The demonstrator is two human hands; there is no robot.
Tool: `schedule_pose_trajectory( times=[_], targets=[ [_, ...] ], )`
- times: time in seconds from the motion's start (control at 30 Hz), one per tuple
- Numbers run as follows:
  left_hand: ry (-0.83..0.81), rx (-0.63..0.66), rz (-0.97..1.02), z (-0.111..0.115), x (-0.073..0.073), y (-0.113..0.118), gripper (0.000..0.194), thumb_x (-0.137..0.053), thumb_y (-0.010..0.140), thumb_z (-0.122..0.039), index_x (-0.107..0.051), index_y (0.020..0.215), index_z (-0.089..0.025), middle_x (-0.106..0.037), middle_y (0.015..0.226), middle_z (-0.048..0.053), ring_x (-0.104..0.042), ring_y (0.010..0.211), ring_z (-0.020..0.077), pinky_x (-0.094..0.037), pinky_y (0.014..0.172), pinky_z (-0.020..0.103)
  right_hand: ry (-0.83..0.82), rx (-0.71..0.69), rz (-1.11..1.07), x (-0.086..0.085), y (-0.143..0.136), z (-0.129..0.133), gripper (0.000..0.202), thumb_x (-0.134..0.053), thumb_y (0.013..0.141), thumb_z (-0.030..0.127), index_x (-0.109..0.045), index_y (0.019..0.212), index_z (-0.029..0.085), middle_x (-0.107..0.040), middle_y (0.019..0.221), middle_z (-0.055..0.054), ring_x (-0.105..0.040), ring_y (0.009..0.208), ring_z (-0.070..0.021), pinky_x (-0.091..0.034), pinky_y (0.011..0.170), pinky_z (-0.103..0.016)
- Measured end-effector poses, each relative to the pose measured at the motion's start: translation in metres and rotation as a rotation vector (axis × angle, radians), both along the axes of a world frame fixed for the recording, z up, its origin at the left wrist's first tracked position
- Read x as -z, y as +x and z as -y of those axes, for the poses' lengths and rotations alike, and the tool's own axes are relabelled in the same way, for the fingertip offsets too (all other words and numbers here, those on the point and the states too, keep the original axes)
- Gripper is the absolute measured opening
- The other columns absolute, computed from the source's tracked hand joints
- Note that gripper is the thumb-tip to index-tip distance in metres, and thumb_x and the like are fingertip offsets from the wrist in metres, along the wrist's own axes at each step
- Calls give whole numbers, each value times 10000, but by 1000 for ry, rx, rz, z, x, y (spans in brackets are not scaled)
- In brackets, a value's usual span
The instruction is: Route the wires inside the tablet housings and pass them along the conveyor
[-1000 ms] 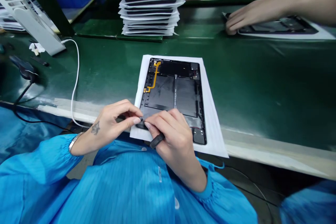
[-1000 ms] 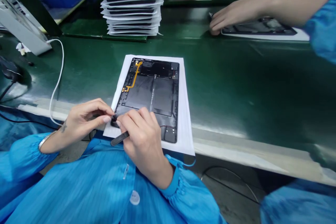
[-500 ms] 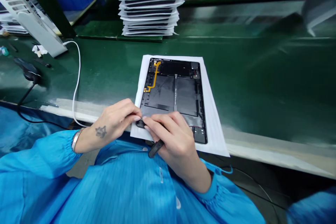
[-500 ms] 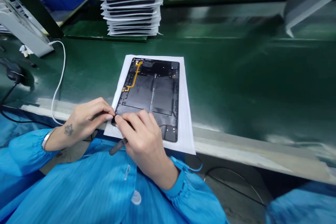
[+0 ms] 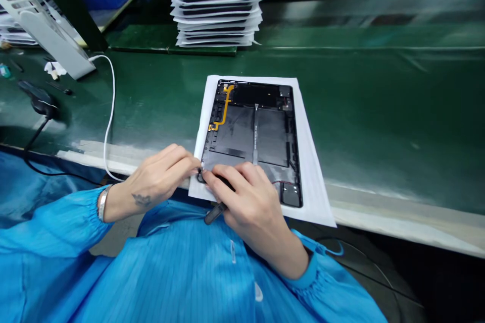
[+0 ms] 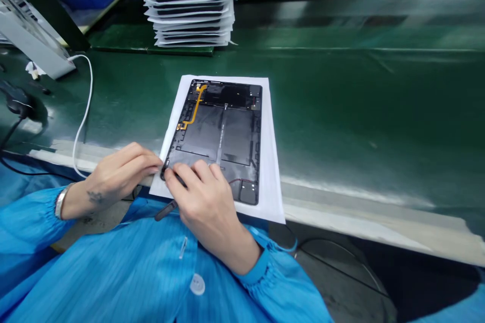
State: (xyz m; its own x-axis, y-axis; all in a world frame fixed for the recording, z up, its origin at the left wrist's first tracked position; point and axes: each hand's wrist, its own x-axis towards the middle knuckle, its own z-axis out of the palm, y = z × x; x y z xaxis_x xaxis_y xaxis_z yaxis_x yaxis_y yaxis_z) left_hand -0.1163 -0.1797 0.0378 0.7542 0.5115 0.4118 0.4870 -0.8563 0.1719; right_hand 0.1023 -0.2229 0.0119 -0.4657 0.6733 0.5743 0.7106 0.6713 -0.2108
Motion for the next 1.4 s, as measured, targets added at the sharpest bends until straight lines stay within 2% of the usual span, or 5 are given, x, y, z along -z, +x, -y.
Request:
schedule_pose_trajectory(
  times=[0.37,0.57,0.7,0.97,1.4],
  targets=[
    [206,98,-130,7,-4,-8,257,-442,1020,-77,-574,1235,-29,-710,1062,155,-673,952,229,-610,786,348,51,-29,58,1,0,-2,245,-515,1033,234,-708,1108,105,-740,1008,-72,-475,789,-203,-327,650,-374],
    [409,102,-333,14,-15,-1,222,-442,1005,-75,-632,1115,-40,-718,995,145,-667,877,232,-589,731,344,-22,-15,-99,-17,14,-6,775,-356,982,671,-642,1210,-12,-666,1012,-159,-554,884,-236,-466,785,-363],
    [232,132,-263,4,-10,-2,234,-435,1012,-80,-633,1137,-76,-710,1006,123,-643,837,200,-557,719,318,17,112,45,-31,24,-5,604,-346,1053,506,-594,1340,36,-594,827,-63,-531,716,-186,-403,621,-316],
    [-224,101,4,-26,28,-6,553,-465,1060,-403,-350,1547,-167,-389,1617,138,-310,1538,237,-295,1264,459,-89,46,197,-30,21,4,416,-387,1083,276,-495,1475,190,-536,814,-1,-526,628,-122,-396,523,-244],
    [-171,98,24,-19,24,1,514,-392,1085,-406,-443,1481,-83,-472,1561,146,-389,1498,221,-289,1268,440,-109,-5,114,-18,14,1,395,-515,951,10,-658,1263,204,-726,1040,-74,-684,908,-157,-553,726,-255]
  ],
)
